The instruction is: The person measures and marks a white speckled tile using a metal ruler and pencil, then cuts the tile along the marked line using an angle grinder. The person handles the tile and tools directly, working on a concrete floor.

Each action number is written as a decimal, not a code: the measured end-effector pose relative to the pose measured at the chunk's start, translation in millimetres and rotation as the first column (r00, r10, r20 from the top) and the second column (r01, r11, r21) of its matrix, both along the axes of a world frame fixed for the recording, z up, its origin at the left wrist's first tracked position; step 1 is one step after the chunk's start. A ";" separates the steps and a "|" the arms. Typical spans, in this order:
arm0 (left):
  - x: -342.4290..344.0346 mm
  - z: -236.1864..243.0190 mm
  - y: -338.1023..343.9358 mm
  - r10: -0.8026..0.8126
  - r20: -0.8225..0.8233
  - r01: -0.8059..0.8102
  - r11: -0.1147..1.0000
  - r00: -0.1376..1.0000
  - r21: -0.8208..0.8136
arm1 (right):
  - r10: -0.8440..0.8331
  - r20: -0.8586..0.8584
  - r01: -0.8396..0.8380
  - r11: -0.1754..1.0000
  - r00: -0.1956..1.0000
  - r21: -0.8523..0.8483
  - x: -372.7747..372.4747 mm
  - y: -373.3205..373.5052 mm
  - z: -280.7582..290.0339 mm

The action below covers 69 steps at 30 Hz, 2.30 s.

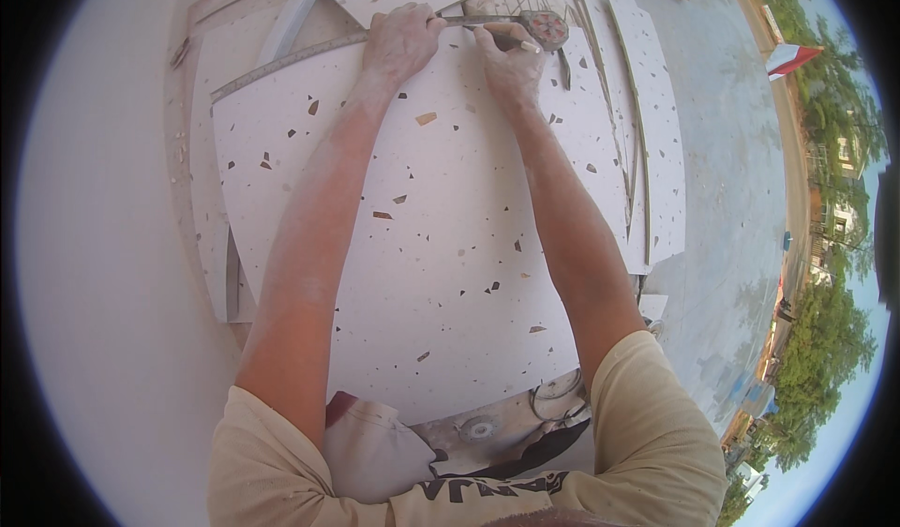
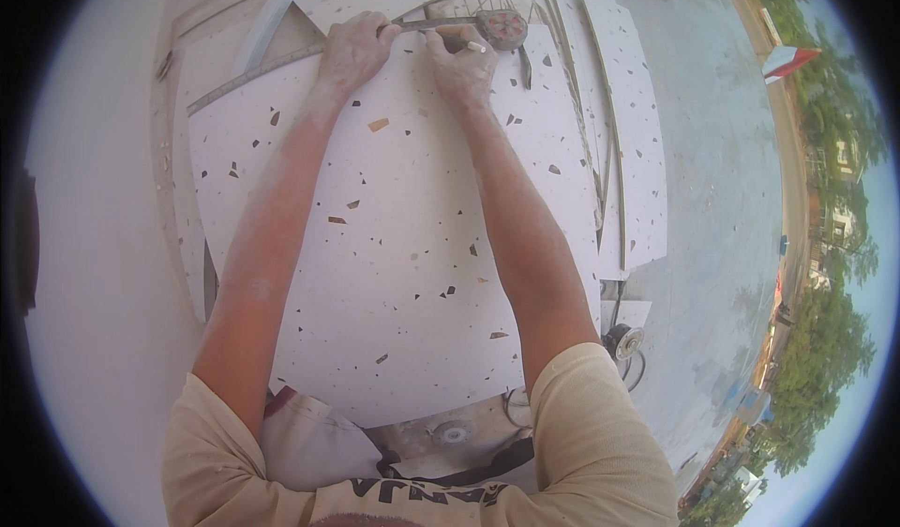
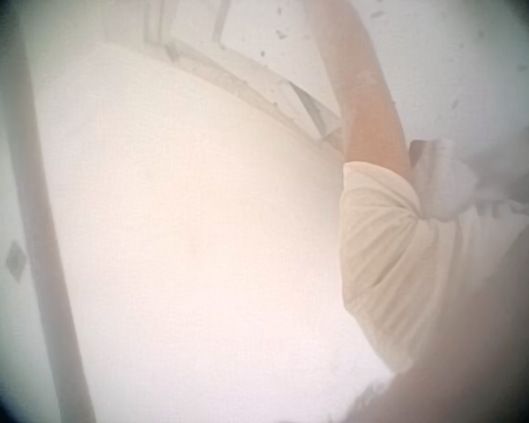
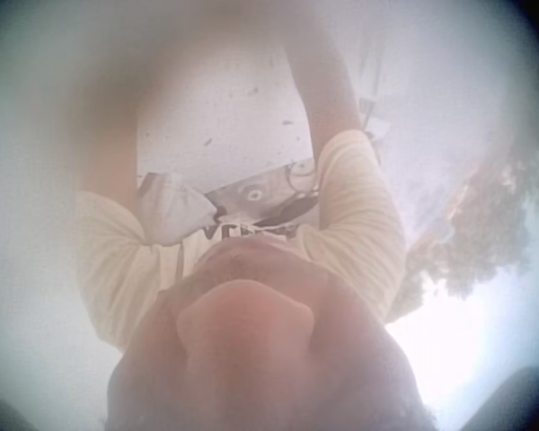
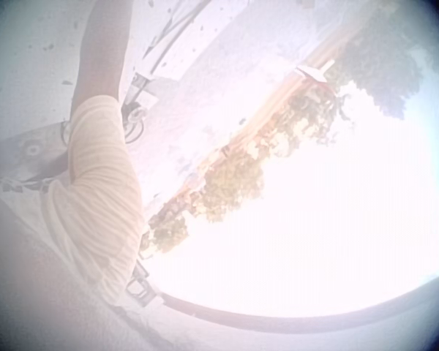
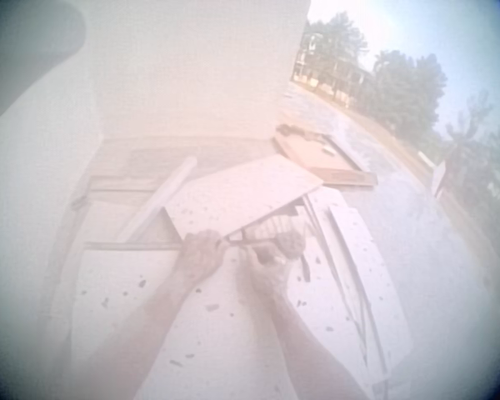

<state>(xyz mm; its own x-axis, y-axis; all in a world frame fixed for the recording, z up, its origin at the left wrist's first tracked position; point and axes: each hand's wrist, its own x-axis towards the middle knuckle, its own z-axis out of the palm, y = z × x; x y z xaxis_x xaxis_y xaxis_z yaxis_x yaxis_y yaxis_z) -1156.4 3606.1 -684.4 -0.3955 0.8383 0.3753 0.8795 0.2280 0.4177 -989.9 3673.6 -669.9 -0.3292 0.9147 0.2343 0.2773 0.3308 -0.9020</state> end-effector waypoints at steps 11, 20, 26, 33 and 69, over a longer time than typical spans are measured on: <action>-0.5 -2.3 0.3 -0.005 -0.031 0.005 1.000 0.999 -0.020 | -0.014 0.038 0.012 0.999 0.999 0.046 -1.8 -2.5 2.4; -0.1 1.8 -1.7 -0.013 -0.011 0.013 1.000 1.000 0.012 | -0.004 0.060 -0.002 0.995 0.998 0.104 -3.0 -1.7 0.3; 0.9 3.0 -1.7 -0.015 0.004 0.015 1.000 1.000 0.020 | -0.009 0.079 0.001 0.995 0.997 0.101 -3.7 -1.8 1.4; -0.2 -0.3 -3.8 -0.044 -0.081 0.047 0.998 0.996 0.033 | -0.024 0.075 0.015 0.993 0.997 0.119 -2.9 -7.8 2.3; 13.9 22.5 -50.4 -0.063 -0.271 0.122 0.971 0.960 0.206 | 0.107 0.657 -0.290 0.941 0.746 0.175 29.6 -16.3 76.8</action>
